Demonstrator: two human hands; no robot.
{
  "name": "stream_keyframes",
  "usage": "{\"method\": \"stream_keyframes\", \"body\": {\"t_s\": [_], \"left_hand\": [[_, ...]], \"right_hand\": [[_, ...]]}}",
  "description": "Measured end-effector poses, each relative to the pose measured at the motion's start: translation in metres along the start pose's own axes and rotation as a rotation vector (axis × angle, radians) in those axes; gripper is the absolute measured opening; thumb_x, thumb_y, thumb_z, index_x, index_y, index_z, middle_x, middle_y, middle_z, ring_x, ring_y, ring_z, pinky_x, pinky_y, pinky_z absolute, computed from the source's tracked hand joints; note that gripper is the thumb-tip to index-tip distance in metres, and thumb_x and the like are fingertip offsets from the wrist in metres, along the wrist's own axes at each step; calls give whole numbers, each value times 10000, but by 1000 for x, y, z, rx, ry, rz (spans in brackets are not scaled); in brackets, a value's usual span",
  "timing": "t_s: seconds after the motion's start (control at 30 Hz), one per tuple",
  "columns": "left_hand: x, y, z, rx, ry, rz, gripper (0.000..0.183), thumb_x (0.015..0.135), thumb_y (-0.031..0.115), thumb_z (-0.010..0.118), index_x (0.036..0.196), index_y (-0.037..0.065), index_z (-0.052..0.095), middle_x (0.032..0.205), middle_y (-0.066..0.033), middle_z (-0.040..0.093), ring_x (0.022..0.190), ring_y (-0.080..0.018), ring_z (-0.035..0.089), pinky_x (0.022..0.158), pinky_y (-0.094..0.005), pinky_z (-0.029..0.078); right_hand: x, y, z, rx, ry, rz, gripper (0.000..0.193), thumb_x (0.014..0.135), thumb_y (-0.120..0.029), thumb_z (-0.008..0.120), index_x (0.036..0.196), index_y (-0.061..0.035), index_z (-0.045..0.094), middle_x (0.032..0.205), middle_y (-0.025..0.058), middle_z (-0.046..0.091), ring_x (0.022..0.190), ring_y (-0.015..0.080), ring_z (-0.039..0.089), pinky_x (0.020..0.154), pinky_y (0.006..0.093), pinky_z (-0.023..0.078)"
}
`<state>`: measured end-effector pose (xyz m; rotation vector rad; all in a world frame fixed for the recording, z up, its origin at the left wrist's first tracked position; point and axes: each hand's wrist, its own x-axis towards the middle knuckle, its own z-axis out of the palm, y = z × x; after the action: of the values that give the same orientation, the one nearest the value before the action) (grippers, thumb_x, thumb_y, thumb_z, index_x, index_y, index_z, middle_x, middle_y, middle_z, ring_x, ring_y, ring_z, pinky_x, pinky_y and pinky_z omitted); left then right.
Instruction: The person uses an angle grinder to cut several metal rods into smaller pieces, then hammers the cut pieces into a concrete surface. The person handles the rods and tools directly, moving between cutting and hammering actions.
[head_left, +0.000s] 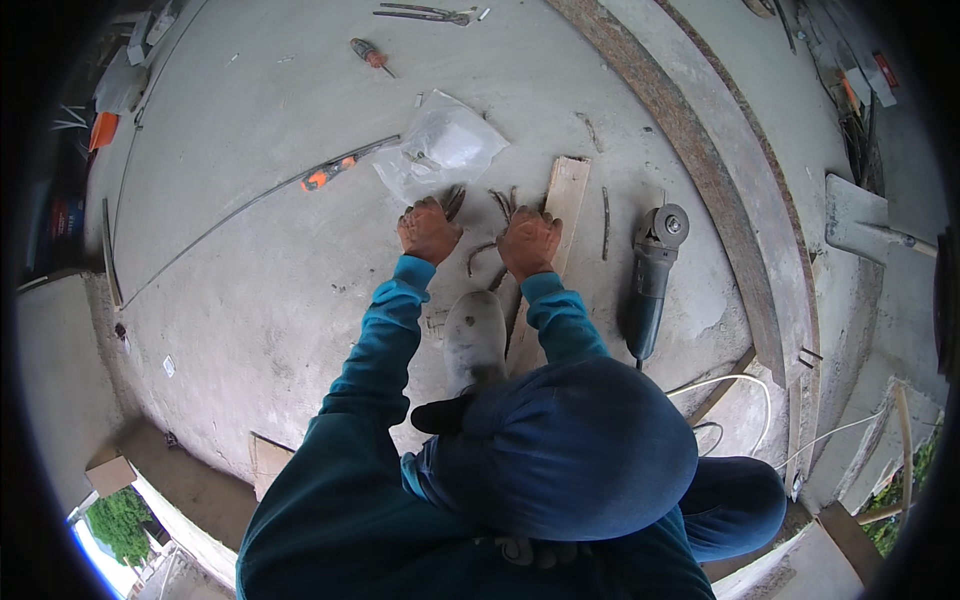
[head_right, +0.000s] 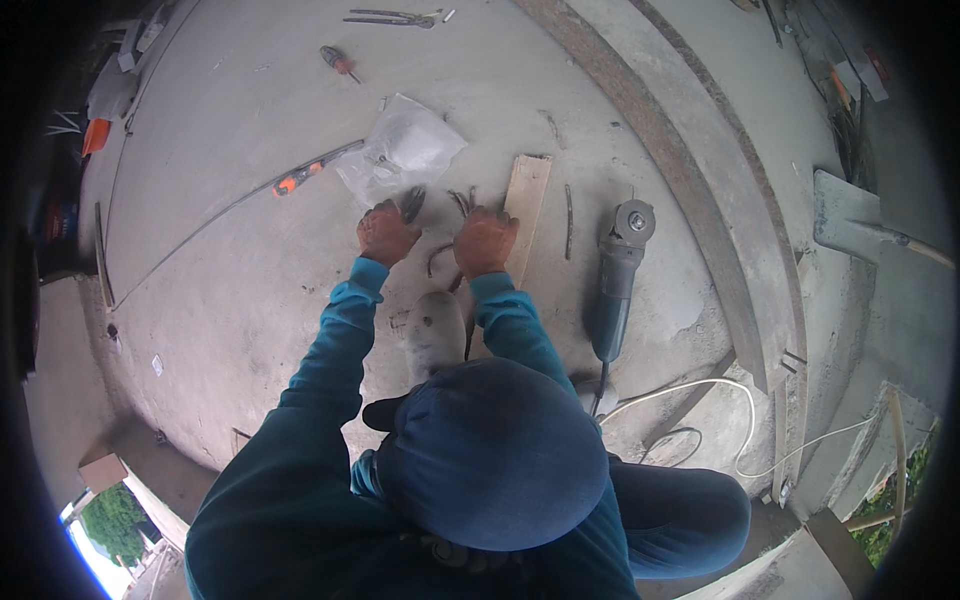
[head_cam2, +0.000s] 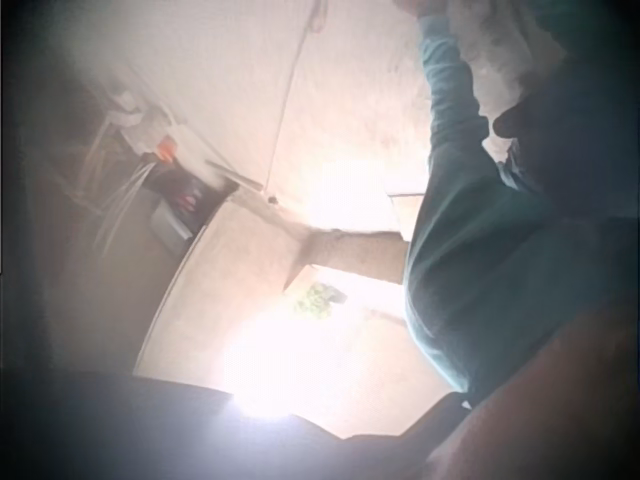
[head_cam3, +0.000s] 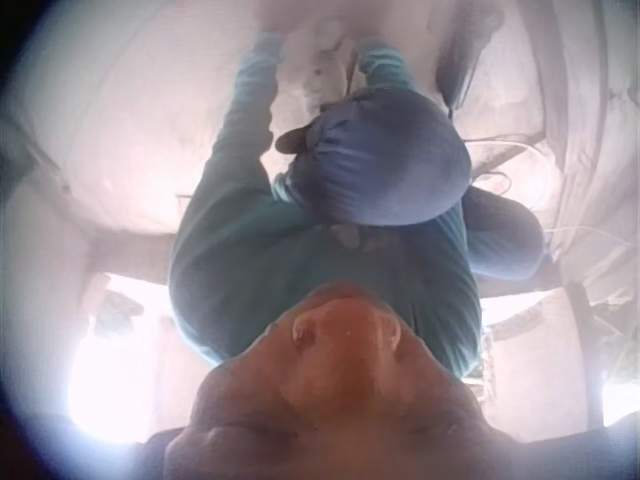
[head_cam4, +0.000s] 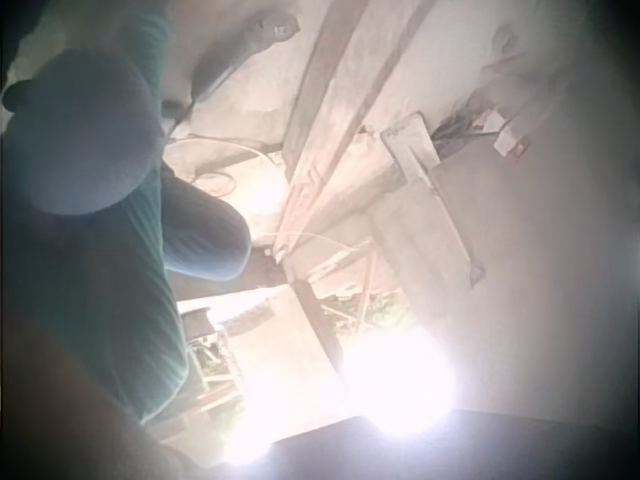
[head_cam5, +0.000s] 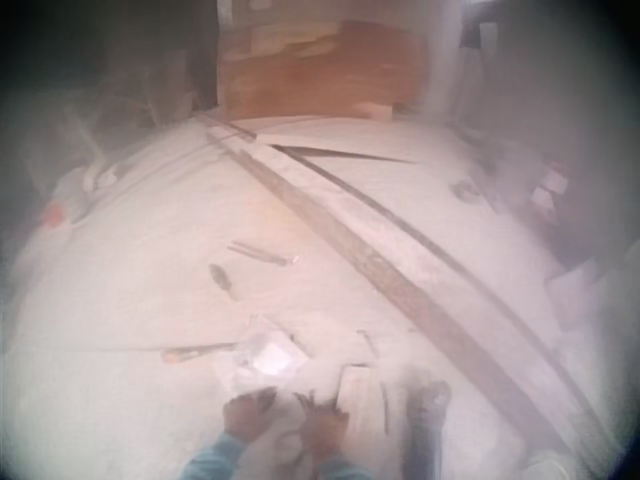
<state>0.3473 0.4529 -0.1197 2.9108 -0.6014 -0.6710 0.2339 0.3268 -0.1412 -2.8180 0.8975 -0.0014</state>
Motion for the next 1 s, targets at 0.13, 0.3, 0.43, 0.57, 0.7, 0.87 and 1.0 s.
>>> {"method": "stream_keyframes", "body": {"t_s": [0.13,0.3,0.43,0.57,0.7,0.87,1.0], "left_hand": [[-1,5,12,31,131,33,592,707,355,782,1118,-16,572,1090,-199,656,1029,-365,645,897,-450,504],[-6,7,2,-62,28,70,625,699,385,781,1131,-16,574,1064,-216,668,1042,-377,641,901,-449,505],[-23,27,-10,-174,1,115,532,677,329,777,1049,-13,610,1020,-217,675,1004,-358,657,865,-450,516],[-39,50,-7,-173,-102,175,479,687,299,760,1008,-22,609,1020,-217,666,989,-367,653,862,-461,514],[-52,75,9,-50,-214,260,514,768,298,739,1116,-31,552,1118,-222,618,1073,-368,615,917,-481,483],[-67,83,32,154,-148,316,534,789,316,741,1139,-32,538,1109,-182,603,1071,-323,604,916,-447,466],[-66,87,42,201,-94,352,550,779,335,750,1128,-38,547,1067,-167,610,1035,-310,610,885,-442,471]], "right_hand": [[-1,-1,-2,1,-54,15,177,817,-202,568,904,-94,678,894,110,695,909,292,635,875,443,387],[6,12,-29,188,-248,184,394,714,-338,731,969,-43,675,1021,162,691,1038,336,629,960,467,428],[9,54,-55,294,-97,428,312,728,-296,694,910,-43,679,967,155,695,972,362,643,922,464,444],[3,98,-47,116,83,472,296,777,-248,650,969,-24,656,1032,164,668,1000,376,618,940,466,420],[-16,112,-19,-35,221,451,398,807,-257,640,1101,9,604,1192,212,587,1112,389,550,937,483,414],[-11,103,-30,26,115,460,374,852,-241,589,1118,21,583,1156,203,590,1121,375,552,919,491,425],[-2,118,-9,14,124,506,350,846,-219,577,1108,13,578,1059,186,628,1037,365,613,880,471,472]]}}
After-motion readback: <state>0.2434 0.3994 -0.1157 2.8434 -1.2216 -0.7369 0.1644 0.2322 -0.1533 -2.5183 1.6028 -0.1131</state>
